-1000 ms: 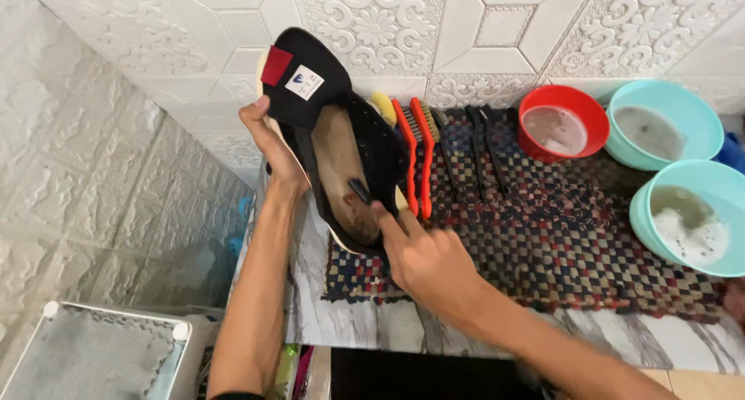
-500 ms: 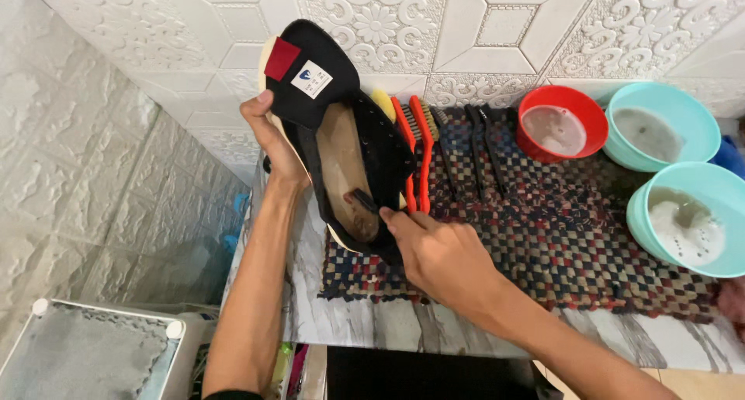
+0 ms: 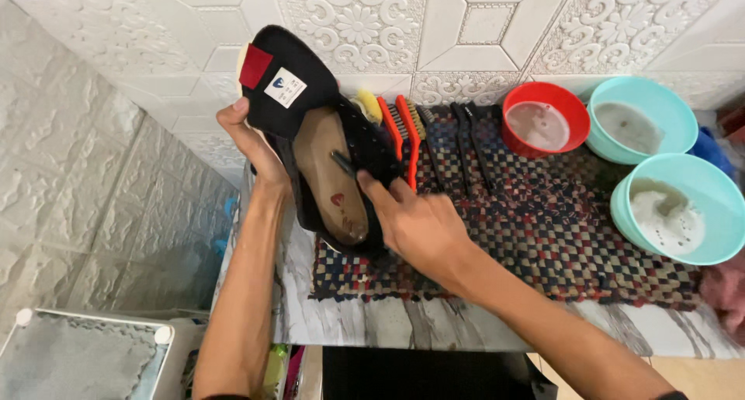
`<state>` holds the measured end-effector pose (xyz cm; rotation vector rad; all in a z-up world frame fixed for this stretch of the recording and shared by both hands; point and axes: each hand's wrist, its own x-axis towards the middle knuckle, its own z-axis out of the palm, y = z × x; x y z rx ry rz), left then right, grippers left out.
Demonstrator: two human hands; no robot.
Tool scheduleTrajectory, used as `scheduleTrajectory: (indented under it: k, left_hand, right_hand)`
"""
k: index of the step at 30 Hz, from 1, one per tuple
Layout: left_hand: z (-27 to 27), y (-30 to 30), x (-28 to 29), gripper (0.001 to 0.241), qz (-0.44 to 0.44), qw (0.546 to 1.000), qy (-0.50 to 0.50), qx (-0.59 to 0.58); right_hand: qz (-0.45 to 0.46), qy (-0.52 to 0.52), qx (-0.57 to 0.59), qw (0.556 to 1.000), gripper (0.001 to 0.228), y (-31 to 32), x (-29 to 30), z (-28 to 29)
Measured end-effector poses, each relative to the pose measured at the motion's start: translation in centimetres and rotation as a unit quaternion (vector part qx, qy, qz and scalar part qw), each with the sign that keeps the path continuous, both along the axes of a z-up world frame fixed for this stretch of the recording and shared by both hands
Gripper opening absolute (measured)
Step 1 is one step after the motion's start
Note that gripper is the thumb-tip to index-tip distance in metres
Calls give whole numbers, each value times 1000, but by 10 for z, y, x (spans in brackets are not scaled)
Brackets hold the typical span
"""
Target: The person cleans the inside of a black slip-on shoe using a small brush dipped in soapy water from a bowl. After scrubbing the interior, the person uses a pink cloth to wipe the inside of the shoe.
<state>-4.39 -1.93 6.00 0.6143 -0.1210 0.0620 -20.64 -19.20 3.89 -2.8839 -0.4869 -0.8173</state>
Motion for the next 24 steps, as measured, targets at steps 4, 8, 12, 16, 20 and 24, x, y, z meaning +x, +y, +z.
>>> scheduleTrajectory:
  k: [4, 8, 12, 16, 20, 24]
  left_hand:
    - [-19, 11, 15, 66, -12, 1000, 22, -3]
    - [-28, 12, 27, 66, -18, 999, 24, 21]
    - [-10, 2, 9, 65, -19, 999, 26, 5]
    - [-29, 7, 22, 63, -42, 999, 15, -9]
    - [-25, 10, 19, 61, -19, 999, 8, -36]
    - [0, -3, 2, 65, -26, 999, -7, -36]
  right_hand:
    - [31, 71, 85, 993, 22, 12, 15, 25]
    - [17, 102, 76, 992, 22, 12, -1, 20]
    - [27, 142, 50, 988, 21, 3, -34, 7]
    - [49, 185, 68, 979, 23, -2, -33, 16]
    - [38, 130, 9, 991, 28, 4, -20, 14]
    - [31, 44, -20, 998, 48, 13, 9, 8]
